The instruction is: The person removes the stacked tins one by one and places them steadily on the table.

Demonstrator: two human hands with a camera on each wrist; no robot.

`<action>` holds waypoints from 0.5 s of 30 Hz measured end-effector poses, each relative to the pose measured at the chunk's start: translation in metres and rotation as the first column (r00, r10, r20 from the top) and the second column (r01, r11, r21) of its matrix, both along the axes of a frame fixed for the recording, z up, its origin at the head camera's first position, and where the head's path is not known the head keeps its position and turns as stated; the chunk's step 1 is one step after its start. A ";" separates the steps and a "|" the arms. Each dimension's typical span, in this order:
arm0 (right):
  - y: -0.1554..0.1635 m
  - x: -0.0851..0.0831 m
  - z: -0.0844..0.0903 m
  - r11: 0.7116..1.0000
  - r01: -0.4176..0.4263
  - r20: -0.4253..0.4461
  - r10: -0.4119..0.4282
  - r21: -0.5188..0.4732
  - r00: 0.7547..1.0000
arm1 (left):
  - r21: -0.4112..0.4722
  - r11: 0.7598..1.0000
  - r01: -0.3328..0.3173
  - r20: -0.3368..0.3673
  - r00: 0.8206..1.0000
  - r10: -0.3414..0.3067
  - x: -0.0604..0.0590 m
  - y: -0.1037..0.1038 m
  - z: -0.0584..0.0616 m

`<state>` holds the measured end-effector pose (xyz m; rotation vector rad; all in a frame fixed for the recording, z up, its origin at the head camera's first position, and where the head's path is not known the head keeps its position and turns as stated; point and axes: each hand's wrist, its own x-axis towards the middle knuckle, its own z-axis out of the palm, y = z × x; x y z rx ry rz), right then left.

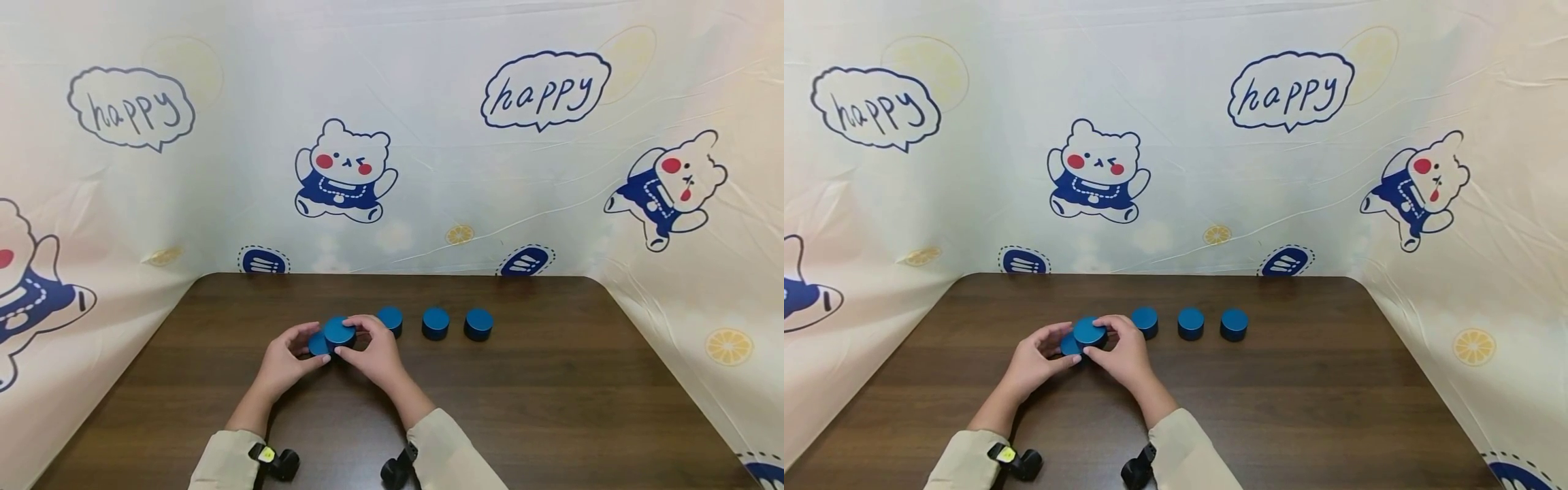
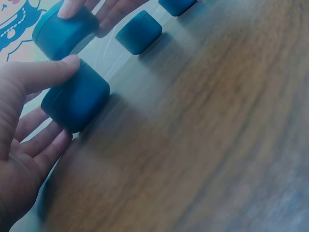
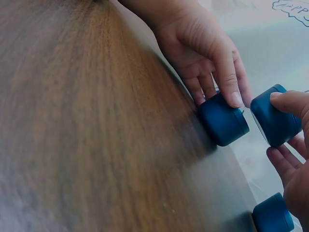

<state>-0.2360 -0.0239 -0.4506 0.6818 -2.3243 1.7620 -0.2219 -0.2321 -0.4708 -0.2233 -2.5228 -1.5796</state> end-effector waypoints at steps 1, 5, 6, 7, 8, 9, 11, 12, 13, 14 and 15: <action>0.001 0.000 0.001 1.000 -0.001 0.003 0.001 -0.006 1.000 | 0.006 1.000 0.003 0.000 1.000 -0.003 0.000 0.000 0.000; 0.004 0.002 0.003 1.000 -0.005 0.002 0.005 -0.021 1.000 | 0.010 1.000 0.005 0.007 1.000 -0.005 0.001 0.000 0.000; 0.005 0.003 0.003 1.000 -0.006 -0.001 0.006 -0.021 1.000 | 0.004 1.000 0.002 0.013 1.000 -0.002 0.001 0.000 0.000; 0.006 0.003 0.004 1.000 -0.007 -0.002 0.007 -0.022 1.000 | -0.004 1.000 -0.003 0.019 1.000 0.003 0.001 0.000 0.000; 0.007 0.003 0.004 1.000 -0.008 -0.002 0.008 -0.022 1.000 | -0.015 1.000 -0.010 0.025 1.000 0.010 0.001 0.000 0.000; 0.008 0.004 0.005 1.000 -0.010 -0.002 0.010 -0.024 1.000 | -0.027 1.000 -0.014 0.032 0.999 0.015 0.001 0.000 0.000; 0.010 0.005 0.005 0.999 -0.013 0.003 0.013 -0.030 1.000 | -0.049 0.999 -0.020 0.041 0.999 0.022 0.001 0.000 0.000; 0.011 0.005 0.006 0.999 -0.013 0.005 0.014 -0.034 1.000 | -0.057 0.998 -0.026 0.046 0.999 0.028 0.001 0.000 0.000; 0.012 0.006 0.006 0.999 -0.014 0.005 0.014 -0.040 1.000 | -0.064 0.998 -0.029 0.048 0.998 0.032 0.000 0.000 0.000; 0.014 0.006 0.007 0.999 -0.015 0.007 0.015 -0.049 1.000 | -0.070 0.997 -0.031 0.050 0.998 0.034 0.000 -0.001 0.000; 0.015 0.006 0.008 0.998 -0.015 0.007 0.015 -0.057 1.000 | -0.073 0.997 -0.029 0.053 0.998 0.033 0.000 -0.001 0.000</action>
